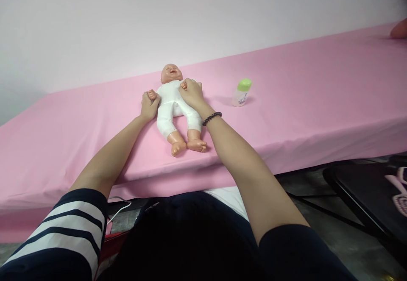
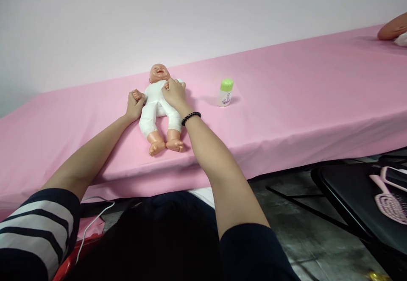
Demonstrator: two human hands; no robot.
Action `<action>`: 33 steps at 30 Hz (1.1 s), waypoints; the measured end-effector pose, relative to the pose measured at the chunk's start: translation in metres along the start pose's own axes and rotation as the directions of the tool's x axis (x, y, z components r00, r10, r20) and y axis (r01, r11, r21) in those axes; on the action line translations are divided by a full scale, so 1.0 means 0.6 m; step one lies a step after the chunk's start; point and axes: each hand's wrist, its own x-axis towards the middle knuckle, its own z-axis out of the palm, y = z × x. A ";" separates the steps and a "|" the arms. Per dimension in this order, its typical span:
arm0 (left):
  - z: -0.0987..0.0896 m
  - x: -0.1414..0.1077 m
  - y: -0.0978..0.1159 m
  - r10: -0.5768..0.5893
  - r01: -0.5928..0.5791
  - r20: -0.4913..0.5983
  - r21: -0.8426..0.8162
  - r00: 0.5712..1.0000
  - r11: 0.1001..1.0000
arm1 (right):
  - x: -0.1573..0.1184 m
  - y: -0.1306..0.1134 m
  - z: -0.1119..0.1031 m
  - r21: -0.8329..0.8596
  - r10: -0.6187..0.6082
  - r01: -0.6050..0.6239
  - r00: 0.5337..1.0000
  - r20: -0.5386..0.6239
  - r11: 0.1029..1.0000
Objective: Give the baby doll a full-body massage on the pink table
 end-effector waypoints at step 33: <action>0.003 0.003 -0.015 0.033 -0.032 -0.014 0.037 0.999 0.999 | 0.004 0.010 0.010 0.030 -0.026 0.026 0.999 -0.026 0.999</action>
